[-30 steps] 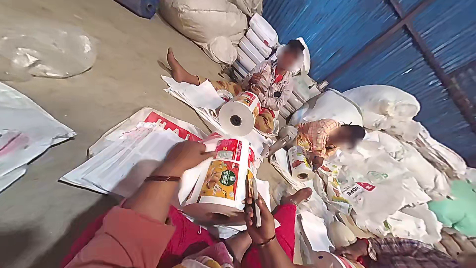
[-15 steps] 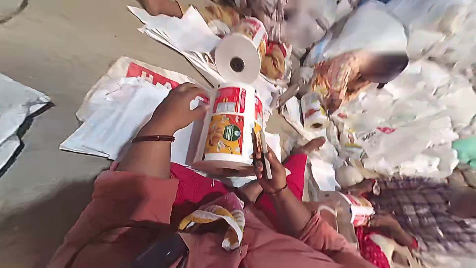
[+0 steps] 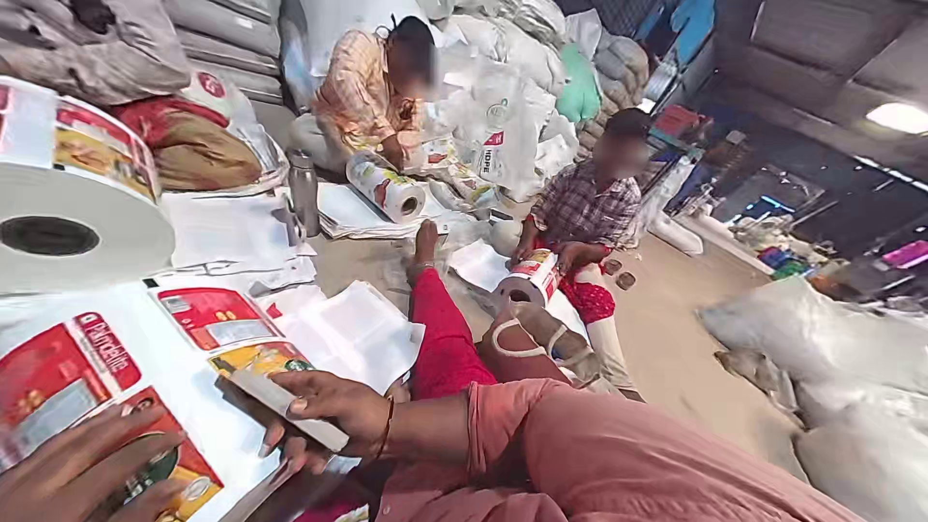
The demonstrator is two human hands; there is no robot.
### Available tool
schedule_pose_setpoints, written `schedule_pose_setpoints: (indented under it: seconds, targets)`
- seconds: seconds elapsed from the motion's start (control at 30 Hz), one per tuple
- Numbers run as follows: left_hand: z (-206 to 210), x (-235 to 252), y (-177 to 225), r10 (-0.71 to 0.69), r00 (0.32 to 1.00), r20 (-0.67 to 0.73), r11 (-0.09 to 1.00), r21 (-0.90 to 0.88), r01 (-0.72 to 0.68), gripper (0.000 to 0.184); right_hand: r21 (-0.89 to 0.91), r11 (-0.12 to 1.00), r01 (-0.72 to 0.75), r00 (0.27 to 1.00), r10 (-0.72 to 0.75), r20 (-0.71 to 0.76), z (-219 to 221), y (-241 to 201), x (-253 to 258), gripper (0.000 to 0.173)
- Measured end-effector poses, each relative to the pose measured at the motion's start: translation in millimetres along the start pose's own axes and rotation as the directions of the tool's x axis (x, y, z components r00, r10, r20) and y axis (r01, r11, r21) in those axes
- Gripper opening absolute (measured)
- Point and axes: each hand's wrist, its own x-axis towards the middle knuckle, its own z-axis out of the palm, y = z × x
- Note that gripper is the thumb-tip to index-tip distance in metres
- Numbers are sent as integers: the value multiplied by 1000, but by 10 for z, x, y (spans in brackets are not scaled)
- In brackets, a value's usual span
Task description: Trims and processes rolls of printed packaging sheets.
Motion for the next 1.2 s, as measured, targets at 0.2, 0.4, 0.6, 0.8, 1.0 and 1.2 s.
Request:
schedule_pose_setpoints:
  seconds: [0.2,0.4,0.6,0.8,1.0,1.2]
  targets:
    - [78,-22,-18,29,999,17,999,-15,-29,68,43,999,0,1000,-1,16,-18,7,-5,53]
    - [49,-69,-32,30,1000,-4,998,-46,-30,71,35,999,-7,1000,6,23,8,-10,-8,55]
    - [89,24,64,62,998,32,997,-46,-61,66,8,1000,-1,1000,1,8,-6,-13,-5,54]
    - [288,136,319,49,992,-113,993,116,-36,74,-96,983,-157,981,145,-127,95,-151,-42,41]
    - [202,112,443,-49,997,-65,988,141,58,62,-825,560,-76,958,-188,-215,216,-449,68,39]
    - [226,176,501,-52,999,13,985,166,49,56,-990,37,-137,983,-122,-140,238,-400,347,77]
